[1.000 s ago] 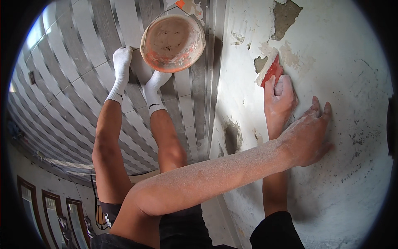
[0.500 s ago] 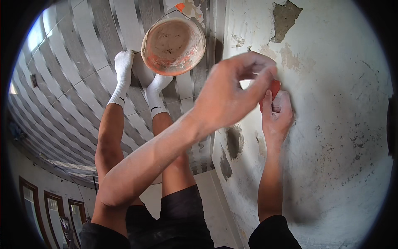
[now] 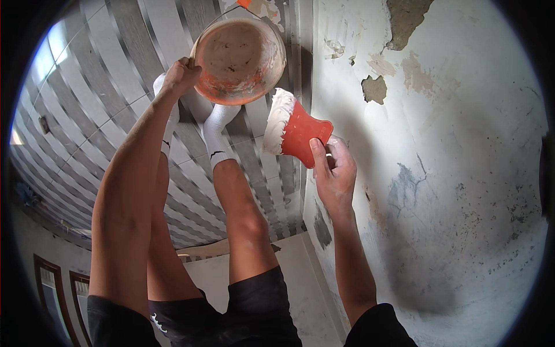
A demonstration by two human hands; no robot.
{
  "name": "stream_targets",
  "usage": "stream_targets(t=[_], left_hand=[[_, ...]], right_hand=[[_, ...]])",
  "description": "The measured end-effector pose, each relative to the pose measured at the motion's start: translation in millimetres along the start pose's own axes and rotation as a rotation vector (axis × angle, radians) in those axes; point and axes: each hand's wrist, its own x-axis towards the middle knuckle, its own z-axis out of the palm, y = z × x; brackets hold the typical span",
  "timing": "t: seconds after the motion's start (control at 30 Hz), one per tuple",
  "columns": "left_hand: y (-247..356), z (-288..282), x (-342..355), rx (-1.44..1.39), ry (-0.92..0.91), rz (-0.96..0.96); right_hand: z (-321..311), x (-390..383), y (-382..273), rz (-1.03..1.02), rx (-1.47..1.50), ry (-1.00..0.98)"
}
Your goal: Patching a hole in a wall with putty using a scraper.
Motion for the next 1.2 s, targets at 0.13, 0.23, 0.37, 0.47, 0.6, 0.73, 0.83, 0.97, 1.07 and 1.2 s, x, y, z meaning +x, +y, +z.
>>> stream_targets(t=[0.13,0.23,0.37,0.47,0.6,0.73,0.83,0.97,1.07,1.2], left_hand=[[-9,-11,-8,-0.009,0.129,0.176],[13,-2,-27,0.038,0.098,0.246],[34,1,-53,0.08,0.195,0.259],[44,-25,-81,0.019,0.106,0.222],[49,-64,-134,-0.334,0.019,0.226],[70,-93,-198,-0.364,0.004,0.23],[80,-109,-227,-0.359,-0.009,0.244],[90,-127,-250,-0.346,-0.016,0.256],[90,-133,-263,-0.367,-0.003,0.261],[93,-142,-277,-0.397,-0.005,0.256]], right_hand=[[3,1,-1,0.197,0.328,-0.103],[0,-3,-2,0.241,0.385,-0.114],[0,-7,5,0.157,0.353,-0.077],[-4,-10,2,-0.121,0.113,0.017],[-8,-21,-34,-0.05,0.044,-0.021],[-11,-30,-80,-0.004,0.296,-0.179],[-9,-32,-86,-0.124,0.269,-0.192],[-2,-35,-92,-0.332,0.125,-0.153],[26,-32,-80,-0.536,0.153,-0.064],[55,-37,-81,-0.722,0.102,-0.058]])
